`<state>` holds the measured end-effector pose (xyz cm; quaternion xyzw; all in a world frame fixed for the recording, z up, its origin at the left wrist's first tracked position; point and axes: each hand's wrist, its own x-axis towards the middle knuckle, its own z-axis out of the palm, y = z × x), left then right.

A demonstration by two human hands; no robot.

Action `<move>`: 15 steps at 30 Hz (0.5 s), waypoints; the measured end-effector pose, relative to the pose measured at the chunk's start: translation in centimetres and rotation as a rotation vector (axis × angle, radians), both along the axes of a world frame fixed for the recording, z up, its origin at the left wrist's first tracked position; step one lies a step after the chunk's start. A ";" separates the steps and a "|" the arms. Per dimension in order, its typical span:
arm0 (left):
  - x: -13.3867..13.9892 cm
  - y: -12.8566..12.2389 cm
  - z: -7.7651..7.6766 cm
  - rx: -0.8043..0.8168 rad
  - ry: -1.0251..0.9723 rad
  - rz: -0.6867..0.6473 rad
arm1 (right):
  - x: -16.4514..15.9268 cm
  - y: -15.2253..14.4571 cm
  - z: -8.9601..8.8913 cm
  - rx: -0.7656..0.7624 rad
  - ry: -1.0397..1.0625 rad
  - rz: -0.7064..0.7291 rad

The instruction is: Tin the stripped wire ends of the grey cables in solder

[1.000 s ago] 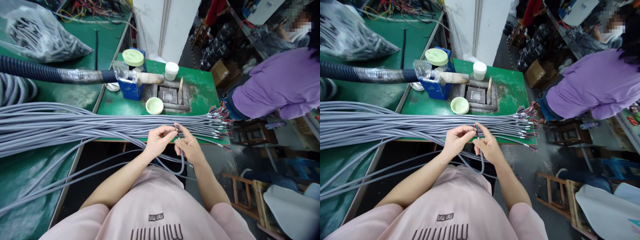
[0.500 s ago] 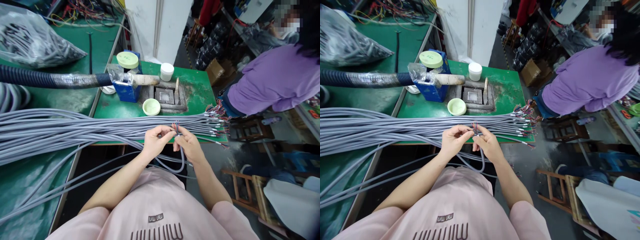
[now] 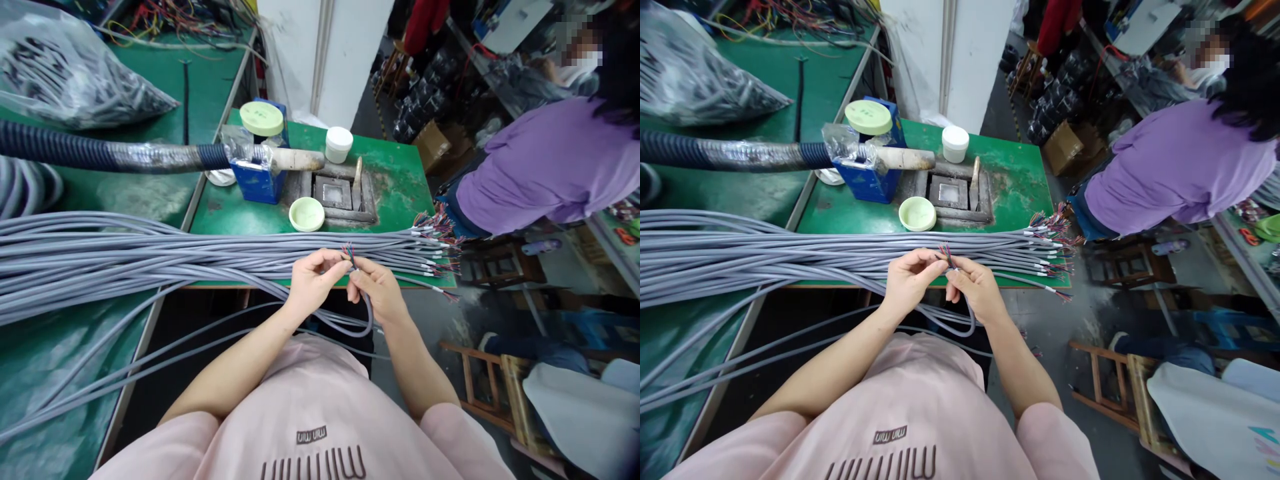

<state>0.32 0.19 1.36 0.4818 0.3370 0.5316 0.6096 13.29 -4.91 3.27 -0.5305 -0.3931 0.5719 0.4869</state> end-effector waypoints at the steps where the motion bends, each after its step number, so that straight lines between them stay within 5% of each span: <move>1: 0.0 0.0 0.0 -0.006 -0.003 -0.001 | 0.0 0.1 -0.1 0.002 0.002 -0.002; 8: 0.3 -0.8 -0.5 -0.150 -0.116 -0.069 | 0.3 0.4 -0.5 0.143 -0.081 -0.100; 15: 0.4 -0.5 0.0 -0.189 -0.199 -0.071 | 0.9 0.5 0.8 0.413 -0.536 -0.209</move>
